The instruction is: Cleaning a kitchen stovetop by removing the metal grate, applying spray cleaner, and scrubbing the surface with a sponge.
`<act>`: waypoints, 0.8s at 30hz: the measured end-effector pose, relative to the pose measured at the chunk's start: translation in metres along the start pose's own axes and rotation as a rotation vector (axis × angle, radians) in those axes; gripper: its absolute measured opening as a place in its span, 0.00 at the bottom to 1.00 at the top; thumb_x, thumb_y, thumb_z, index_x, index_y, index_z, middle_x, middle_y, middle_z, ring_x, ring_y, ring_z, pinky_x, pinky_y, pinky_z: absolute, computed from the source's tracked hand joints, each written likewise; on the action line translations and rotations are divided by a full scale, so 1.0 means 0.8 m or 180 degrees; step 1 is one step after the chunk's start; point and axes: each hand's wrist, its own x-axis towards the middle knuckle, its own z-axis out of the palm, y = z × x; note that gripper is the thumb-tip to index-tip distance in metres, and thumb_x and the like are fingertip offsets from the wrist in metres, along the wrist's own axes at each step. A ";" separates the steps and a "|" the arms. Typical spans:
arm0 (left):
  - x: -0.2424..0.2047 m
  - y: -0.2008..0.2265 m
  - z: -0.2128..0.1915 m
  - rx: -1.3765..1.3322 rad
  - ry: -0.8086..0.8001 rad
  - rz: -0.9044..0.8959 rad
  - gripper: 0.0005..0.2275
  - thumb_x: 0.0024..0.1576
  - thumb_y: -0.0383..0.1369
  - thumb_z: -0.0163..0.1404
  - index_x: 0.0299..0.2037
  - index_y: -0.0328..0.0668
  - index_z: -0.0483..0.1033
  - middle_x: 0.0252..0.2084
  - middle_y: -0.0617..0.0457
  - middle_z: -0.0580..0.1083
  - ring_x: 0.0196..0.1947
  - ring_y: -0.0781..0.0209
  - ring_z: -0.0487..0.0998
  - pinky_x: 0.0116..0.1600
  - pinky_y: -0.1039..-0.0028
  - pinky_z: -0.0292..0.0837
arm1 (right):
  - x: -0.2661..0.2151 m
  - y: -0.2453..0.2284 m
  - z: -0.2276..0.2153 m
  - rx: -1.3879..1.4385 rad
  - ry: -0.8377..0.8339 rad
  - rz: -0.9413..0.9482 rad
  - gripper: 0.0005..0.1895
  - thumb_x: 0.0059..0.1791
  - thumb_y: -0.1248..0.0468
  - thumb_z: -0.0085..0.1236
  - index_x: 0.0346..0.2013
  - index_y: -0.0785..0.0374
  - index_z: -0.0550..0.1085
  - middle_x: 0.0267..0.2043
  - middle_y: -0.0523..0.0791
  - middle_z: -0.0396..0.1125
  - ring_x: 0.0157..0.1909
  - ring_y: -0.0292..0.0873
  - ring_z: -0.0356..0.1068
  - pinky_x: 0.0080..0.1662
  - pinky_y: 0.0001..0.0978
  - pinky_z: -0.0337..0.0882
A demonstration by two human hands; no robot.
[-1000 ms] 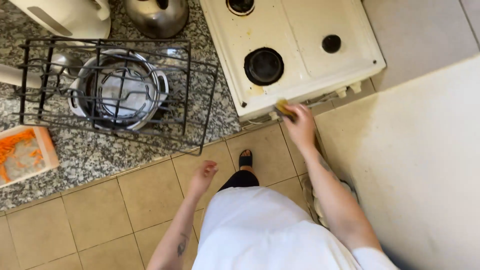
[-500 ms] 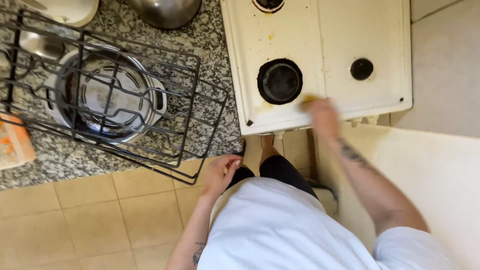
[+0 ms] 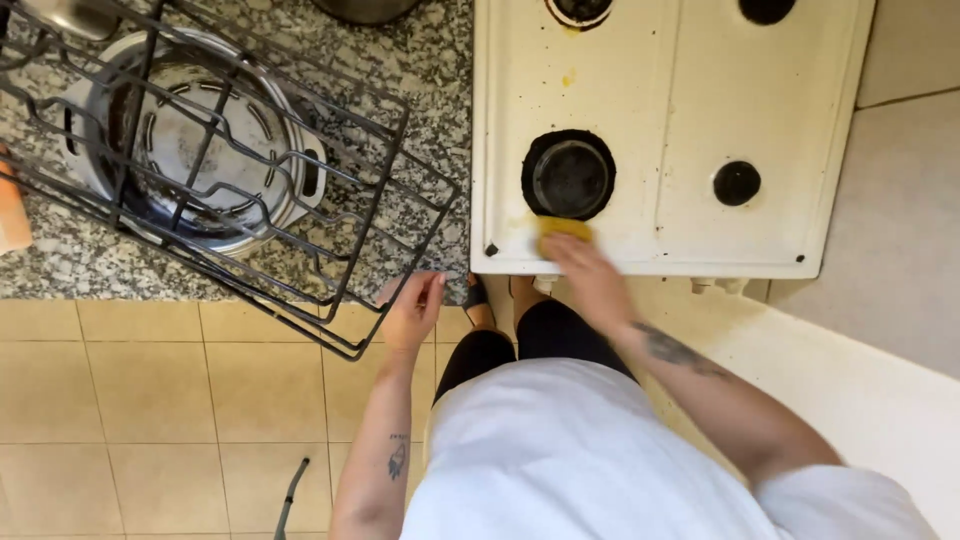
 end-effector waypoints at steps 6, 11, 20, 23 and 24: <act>0.025 -0.006 -0.020 0.0217 -0.0157 0.0361 0.09 0.57 0.31 0.47 0.24 0.40 0.71 0.11 0.54 0.67 0.11 0.59 0.67 0.19 0.76 0.65 | 0.165 -0.009 0.062 -0.0531 0.1255 -0.0081 0.16 0.49 0.73 0.43 0.50 0.63 0.70 0.51 0.49 0.65 0.53 0.52 0.64 0.52 0.41 0.66; 0.039 -0.020 -0.014 0.0738 0.0046 0.0568 0.11 0.54 0.33 0.49 0.19 0.42 0.68 0.10 0.51 0.65 0.13 0.51 0.70 0.19 0.67 0.66 | 0.087 -0.069 0.022 0.1382 0.0093 0.1253 0.21 0.56 0.59 0.31 0.59 0.66 0.63 0.62 0.56 0.55 0.64 0.57 0.51 0.64 0.50 0.45; 0.023 -0.005 -0.024 0.0378 -0.0253 0.0302 0.15 0.58 0.31 0.42 0.16 0.44 0.61 0.07 0.56 0.59 0.07 0.63 0.60 0.15 0.78 0.61 | 0.143 -0.027 0.066 -0.0890 0.1135 0.0627 0.03 0.47 0.60 0.54 0.32 0.53 0.71 0.28 0.37 0.60 0.33 0.42 0.65 0.35 0.31 0.66; 0.037 -0.013 -0.022 0.0491 -0.0426 0.0173 0.16 0.58 0.32 0.42 0.16 0.41 0.64 0.08 0.52 0.62 0.08 0.58 0.64 0.16 0.75 0.61 | 0.095 -0.073 0.051 -0.0748 0.0487 0.0454 0.02 0.47 0.69 0.50 0.31 0.63 0.71 0.27 0.49 0.64 0.35 0.55 0.66 0.39 0.46 0.66; 0.034 -0.010 -0.024 0.0483 -0.0317 0.0259 0.15 0.57 0.31 0.43 0.15 0.42 0.64 0.08 0.54 0.61 0.07 0.60 0.63 0.16 0.78 0.61 | 0.092 -0.065 0.059 -0.0879 0.0481 0.0459 0.01 0.46 0.68 0.51 0.30 0.60 0.71 0.30 0.46 0.64 0.36 0.52 0.66 0.40 0.42 0.67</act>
